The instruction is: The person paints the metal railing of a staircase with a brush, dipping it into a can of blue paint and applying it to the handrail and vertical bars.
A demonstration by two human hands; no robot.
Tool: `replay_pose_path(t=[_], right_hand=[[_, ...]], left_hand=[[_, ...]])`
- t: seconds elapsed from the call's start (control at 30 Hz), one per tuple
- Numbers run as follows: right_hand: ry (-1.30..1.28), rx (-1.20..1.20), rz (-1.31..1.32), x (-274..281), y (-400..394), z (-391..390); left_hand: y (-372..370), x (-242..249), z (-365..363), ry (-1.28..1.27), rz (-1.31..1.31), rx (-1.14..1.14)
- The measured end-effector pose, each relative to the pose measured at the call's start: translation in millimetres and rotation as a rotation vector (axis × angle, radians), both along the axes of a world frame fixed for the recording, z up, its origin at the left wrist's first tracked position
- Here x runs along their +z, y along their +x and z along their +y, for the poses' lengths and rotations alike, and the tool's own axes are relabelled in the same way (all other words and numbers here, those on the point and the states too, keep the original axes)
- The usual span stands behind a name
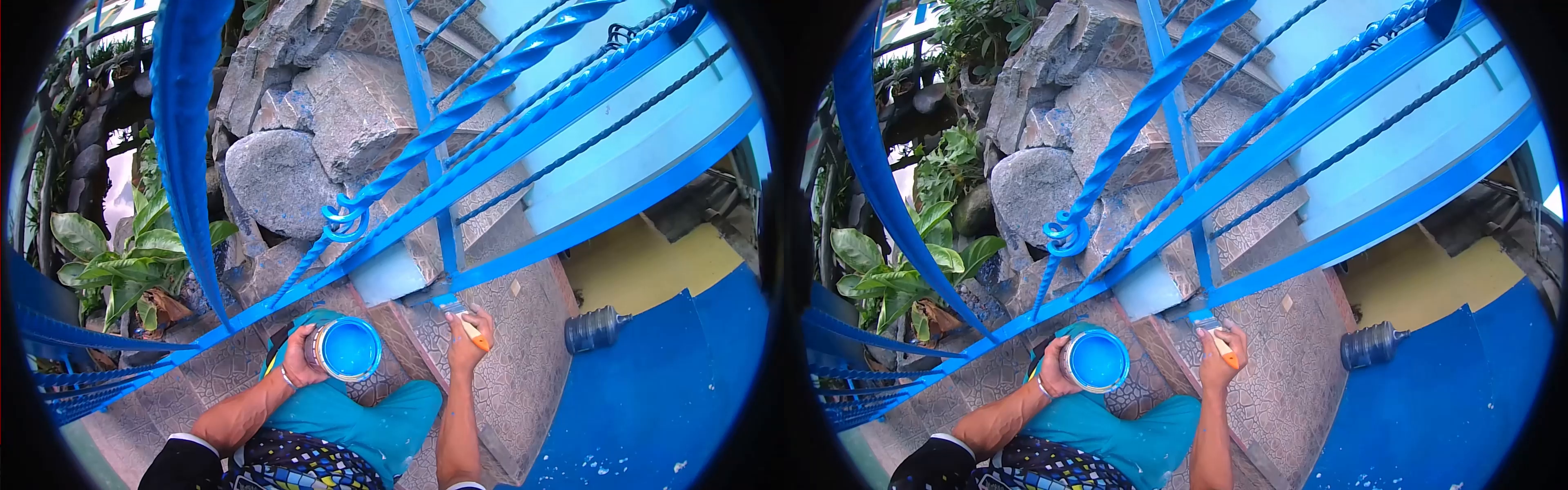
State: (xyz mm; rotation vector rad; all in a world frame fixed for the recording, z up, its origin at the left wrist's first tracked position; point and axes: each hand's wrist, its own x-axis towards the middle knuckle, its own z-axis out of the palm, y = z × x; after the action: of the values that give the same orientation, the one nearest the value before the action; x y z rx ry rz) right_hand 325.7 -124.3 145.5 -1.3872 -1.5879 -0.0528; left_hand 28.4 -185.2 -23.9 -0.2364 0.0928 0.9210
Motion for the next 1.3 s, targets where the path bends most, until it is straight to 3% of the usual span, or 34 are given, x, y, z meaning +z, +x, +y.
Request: replay_pose_path(t=[0.07,0.17,0.27,0.37,0.57,0.67,0.77,0.97,1.2,1.3], right_hand=[[-0.080,-0.003,0.236,-11,8,5],[-0.084,0.088,0.325,-10,6,4],[-0.245,-0.082,0.438,-4,-6,3],[-0.269,-0.114,0.393,7,-21,5],[0.026,-0.159,-0.267,5,-8,33],[0.176,-0.117,-0.435,24,-8,35],[0.293,-0.069,-0.462,44,-18,26],[0.053,0.010,-0.396,23,-20,26],[0.269,-0.077,-0.382,43,-11,42],[0.182,-0.023,-0.385,39,-18,34]], left_hand=[[1,-3,1,-0.004,-0.001,0.009],[1,-4,0,0.001,-0.014,0.008],[1,0,0,0.010,-0.015,0.012],[0,3,0,0.007,0.014,0.011],[2,-7,1,-0.014,-0.009,0.003],[3,-8,1,-0.005,-0.003,0.010],[2,-6,1,-0.012,-0.020,0.012],[4,-11,3,-0.020,-0.006,-0.003],[2,-4,1,0.040,-0.032,0.003],[6,-6,2,0.008,-0.031,0.022]])
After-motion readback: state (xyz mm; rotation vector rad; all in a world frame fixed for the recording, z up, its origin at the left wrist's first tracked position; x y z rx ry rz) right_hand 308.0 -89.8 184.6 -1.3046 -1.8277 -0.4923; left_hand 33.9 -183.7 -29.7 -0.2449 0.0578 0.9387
